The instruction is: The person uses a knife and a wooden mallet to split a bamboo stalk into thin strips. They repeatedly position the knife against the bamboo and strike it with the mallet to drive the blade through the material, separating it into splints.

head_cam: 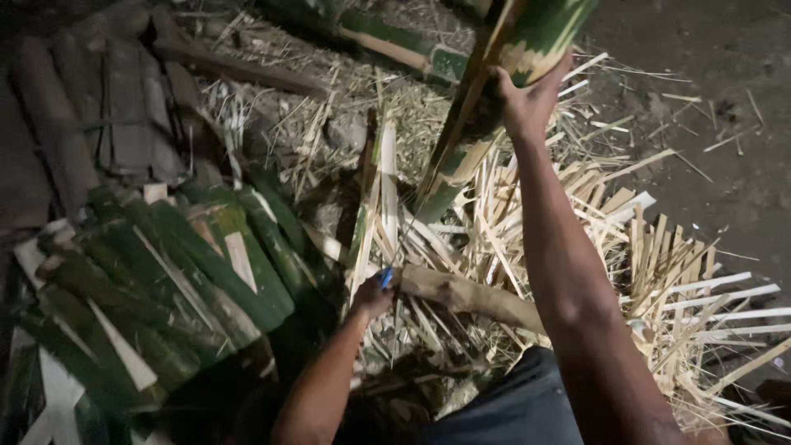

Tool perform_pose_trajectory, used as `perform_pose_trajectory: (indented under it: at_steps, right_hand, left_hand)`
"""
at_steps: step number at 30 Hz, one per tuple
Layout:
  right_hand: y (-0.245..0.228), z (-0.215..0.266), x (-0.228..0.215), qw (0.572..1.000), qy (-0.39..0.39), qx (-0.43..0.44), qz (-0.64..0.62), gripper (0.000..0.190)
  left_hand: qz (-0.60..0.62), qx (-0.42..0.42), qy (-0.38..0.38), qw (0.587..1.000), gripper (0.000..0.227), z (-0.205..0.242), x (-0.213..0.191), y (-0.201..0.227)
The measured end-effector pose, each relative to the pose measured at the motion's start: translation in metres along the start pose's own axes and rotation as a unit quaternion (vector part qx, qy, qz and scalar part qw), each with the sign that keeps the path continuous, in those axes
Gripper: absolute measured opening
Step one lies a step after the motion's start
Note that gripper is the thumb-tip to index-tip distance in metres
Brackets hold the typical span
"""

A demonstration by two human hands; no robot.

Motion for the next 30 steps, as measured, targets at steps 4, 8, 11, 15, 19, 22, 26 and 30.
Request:
perform_pose_trajectory:
  at_steps: [4, 8, 11, 15, 19, 22, 26, 30]
  right_hand:
    - [-0.036, 0.028, -0.025, 0.998, 0.029, 0.001, -0.047, 0.117]
    - [-0.053, 0.075, -0.071, 0.996, 0.027, 0.001, 0.086, 0.121]
    - [-0.045, 0.118, -0.096, 0.989, -0.005, 0.038, 0.145, 0.13]
    - [-0.058, 0.185, -0.136, 0.995, 0.028, 0.049, 0.08, 0.114]
    - [-0.105, 0.21, -0.163, 0.993, 0.029, 0.074, 0.093, 0.102]
    - [-0.123, 0.212, -0.158, 0.979, 0.059, 0.19, 0.035, 0.096]
    - [-0.157, 0.19, -0.14, 0.989, 0.023, 0.107, 0.098, 0.084]
    - [-0.149, 0.188, -0.133, 0.991, 0.044, 0.086, 0.089, 0.09]
  left_hand:
    - [0.118, -0.069, -0.269, 0.953, 0.028, 0.004, 0.007, -0.004]
    - [0.135, -0.105, -0.146, 0.974, 0.029, 0.006, -0.009, -0.003]
    - [-0.012, -0.106, 0.003, 0.994, 0.032, 0.006, -0.005, 0.013]
    - [-0.044, -0.151, 0.065, 0.985, 0.036, 0.028, 0.024, 0.015]
    - [-0.12, -0.143, -0.018, 0.982, 0.05, 0.009, 0.032, 0.021]
    - [-0.125, -0.217, -0.017, 0.968, 0.05, -0.006, 0.016, 0.014]
    - [-0.055, -0.084, 0.08, 0.992, 0.047, -0.008, 0.011, 0.055]
    - [0.001, -0.01, 0.082, 0.997, 0.045, -0.01, 0.021, 0.071]
Point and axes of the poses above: each hand's wrist, its own z-axis away from the middle knuckle, its own x-axis out of the palm, y = z × x, the point moved 9 cm from there along -z, towards the middle knuckle, and after that the axes turned 11 degrees about -x, right-handed, at the moved point
